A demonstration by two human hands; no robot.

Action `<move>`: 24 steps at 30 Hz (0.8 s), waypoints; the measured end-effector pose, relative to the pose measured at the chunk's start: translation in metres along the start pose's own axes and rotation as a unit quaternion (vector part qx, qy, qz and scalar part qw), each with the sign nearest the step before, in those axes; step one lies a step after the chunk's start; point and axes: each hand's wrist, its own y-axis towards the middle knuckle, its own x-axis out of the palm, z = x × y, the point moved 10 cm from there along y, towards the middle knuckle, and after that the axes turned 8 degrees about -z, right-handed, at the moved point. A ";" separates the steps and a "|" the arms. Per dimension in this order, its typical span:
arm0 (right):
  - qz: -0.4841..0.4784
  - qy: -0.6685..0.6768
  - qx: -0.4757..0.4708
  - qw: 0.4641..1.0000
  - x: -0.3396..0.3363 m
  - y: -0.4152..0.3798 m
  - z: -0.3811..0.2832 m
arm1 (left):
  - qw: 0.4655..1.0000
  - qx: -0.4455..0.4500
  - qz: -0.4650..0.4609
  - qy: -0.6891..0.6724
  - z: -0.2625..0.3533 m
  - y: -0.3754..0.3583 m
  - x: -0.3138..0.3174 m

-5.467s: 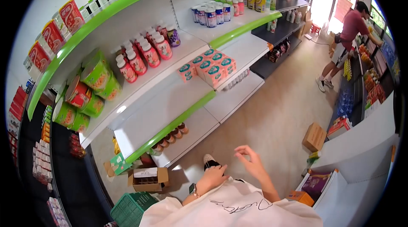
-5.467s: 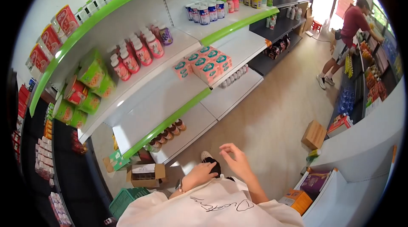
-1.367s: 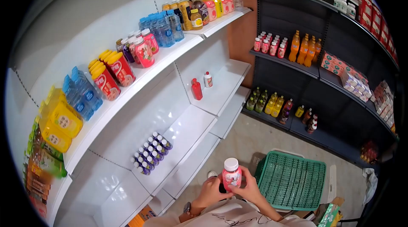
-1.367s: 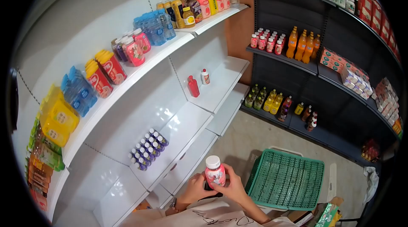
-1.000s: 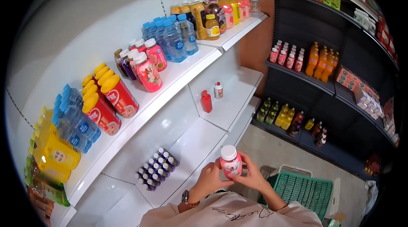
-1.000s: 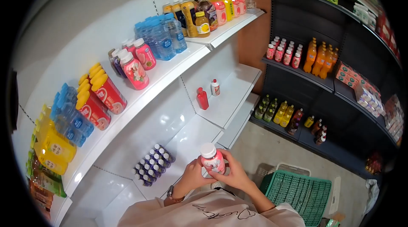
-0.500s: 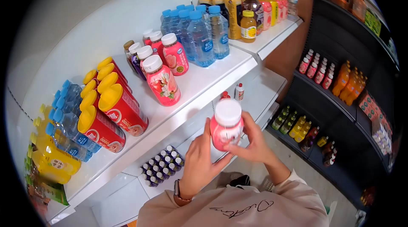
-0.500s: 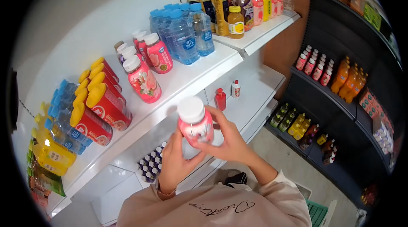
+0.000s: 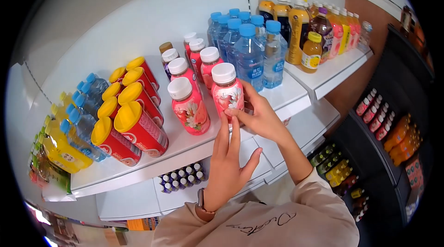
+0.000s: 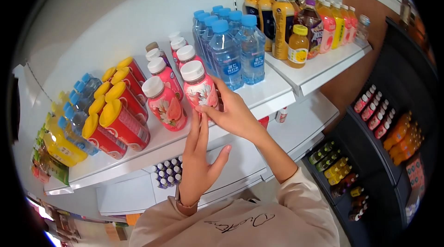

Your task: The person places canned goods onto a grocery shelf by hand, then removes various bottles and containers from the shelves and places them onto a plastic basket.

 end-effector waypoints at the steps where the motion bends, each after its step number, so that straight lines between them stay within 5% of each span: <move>1: -0.003 0.000 -0.005 1.000 -0.001 0.004 0.002 | 1.000 -0.004 0.004 0.003 -0.003 0.003 0.002; 10: -0.001 -0.038 -0.009 0.999 -0.006 0.009 0.005 | 0.998 -0.025 0.042 0.030 -0.009 0.010 0.010; 14: 0.136 -0.182 -0.158 0.961 -0.016 -0.023 -0.024 | 0.997 -0.009 0.076 -0.033 -0.009 -0.002 0.007; 18: 0.209 -0.128 -0.241 0.939 -0.020 -0.097 -0.014 | 0.982 0.065 0.020 -0.178 -0.003 -0.018 0.019; 24: 0.249 -0.185 -0.134 0.941 -0.010 -0.168 -0.008 | 0.947 0.118 -0.118 -0.276 -0.001 -0.025 0.060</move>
